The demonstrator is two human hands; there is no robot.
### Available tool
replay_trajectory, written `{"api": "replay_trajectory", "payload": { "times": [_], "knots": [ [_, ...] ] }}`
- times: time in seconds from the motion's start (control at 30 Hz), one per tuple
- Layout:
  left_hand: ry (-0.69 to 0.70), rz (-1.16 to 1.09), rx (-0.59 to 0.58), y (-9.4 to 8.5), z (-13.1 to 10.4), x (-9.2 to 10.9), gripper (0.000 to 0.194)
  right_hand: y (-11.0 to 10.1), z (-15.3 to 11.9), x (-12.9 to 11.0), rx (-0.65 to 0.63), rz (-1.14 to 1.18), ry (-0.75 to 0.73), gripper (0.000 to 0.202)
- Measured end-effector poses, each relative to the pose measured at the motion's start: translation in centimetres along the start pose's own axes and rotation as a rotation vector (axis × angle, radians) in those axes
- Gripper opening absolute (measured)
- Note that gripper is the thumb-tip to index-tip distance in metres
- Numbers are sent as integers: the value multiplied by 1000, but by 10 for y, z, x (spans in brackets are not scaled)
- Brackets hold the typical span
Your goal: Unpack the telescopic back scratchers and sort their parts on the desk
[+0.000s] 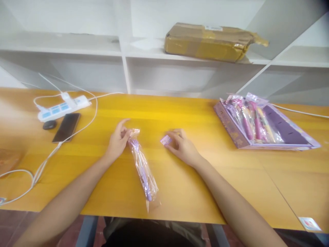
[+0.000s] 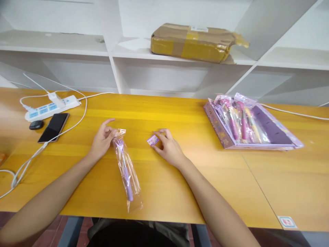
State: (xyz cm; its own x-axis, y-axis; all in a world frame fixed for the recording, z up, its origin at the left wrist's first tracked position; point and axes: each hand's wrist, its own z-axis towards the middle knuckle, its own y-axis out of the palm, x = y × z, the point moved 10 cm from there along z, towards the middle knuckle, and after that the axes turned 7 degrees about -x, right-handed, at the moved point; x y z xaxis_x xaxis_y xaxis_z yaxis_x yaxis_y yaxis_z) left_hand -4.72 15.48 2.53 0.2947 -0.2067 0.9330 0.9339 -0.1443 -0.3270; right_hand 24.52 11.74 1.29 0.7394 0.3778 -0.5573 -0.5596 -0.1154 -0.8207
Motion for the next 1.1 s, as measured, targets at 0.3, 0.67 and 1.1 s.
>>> {"api": "replay_trajectory", "payload": {
  "times": [0.3, 0.67, 1.1],
  "knots": [
    [-80, 26, -112, 19, -1, -10, 23, 8, -3, -2, -100, -63, 24, 57],
    [-59, 55, -162, 25, 0, -3, 29, 8, -4, 5, -112, 75, 20, 60],
    [26, 136, -138, 35, -6, 11, 31, 6, 1, 12, -55, 53, 85, 49]
  ]
}}
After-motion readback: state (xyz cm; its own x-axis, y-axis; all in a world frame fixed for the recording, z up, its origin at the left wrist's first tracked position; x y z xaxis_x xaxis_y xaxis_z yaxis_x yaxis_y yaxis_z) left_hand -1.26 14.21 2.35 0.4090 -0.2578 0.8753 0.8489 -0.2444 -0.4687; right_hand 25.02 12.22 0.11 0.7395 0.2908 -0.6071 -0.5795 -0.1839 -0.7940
